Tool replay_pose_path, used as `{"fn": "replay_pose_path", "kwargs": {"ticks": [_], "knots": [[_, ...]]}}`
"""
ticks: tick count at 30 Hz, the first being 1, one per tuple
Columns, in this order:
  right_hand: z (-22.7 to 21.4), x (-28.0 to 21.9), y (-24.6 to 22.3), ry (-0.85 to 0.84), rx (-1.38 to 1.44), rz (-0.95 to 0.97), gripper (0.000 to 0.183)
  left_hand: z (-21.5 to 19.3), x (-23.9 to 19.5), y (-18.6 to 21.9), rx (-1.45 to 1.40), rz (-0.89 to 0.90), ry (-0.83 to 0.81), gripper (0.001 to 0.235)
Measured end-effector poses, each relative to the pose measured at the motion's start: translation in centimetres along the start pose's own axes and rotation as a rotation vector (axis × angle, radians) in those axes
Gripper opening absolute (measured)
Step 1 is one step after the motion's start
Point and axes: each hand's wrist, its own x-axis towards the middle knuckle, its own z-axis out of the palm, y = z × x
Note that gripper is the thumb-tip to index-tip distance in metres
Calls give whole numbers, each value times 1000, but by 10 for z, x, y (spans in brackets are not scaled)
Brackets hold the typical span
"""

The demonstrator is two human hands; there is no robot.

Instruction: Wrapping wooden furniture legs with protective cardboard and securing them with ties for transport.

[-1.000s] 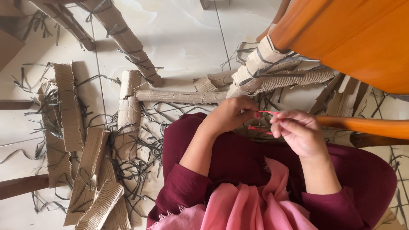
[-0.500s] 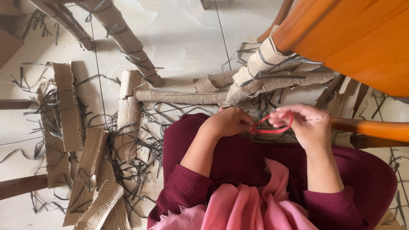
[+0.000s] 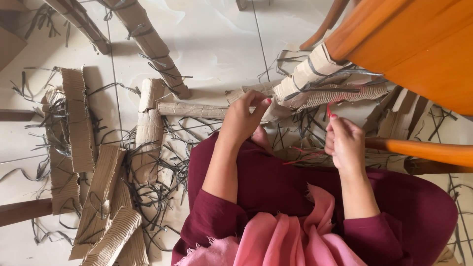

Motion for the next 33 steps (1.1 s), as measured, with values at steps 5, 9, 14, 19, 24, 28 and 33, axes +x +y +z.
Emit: {"fn": "replay_pose_path", "kwargs": {"ticks": [5, 9, 14, 19, 24, 28, 33], "knots": [[26, 4, -25, 151, 6, -113, 40, 8, -3, 15, -131, 129, 56, 32], [42, 1, -33, 195, -359, -635, 25, 12, -7, 34, -356, 156, 48, 51], [63, -4, -46, 244, -416, -891, 18, 24, -8, 49, -532, 198, 112, 48], [78, -5, -51, 266, -465, -1012, 18, 42, -1, 44, -779, 189, 181, 30], [92, -31, -70, 28, -566, -968, 5, 52, 8, 31, -896, 171, 124, 32], [91, -38, -79, -11, -586, -763, 34, 44, 10, 29, -866, 98, 33, 37], [92, -12, -76, -3, -552, -857, 44, 64, 47, -1, -965, -55, -110, 49]]}}
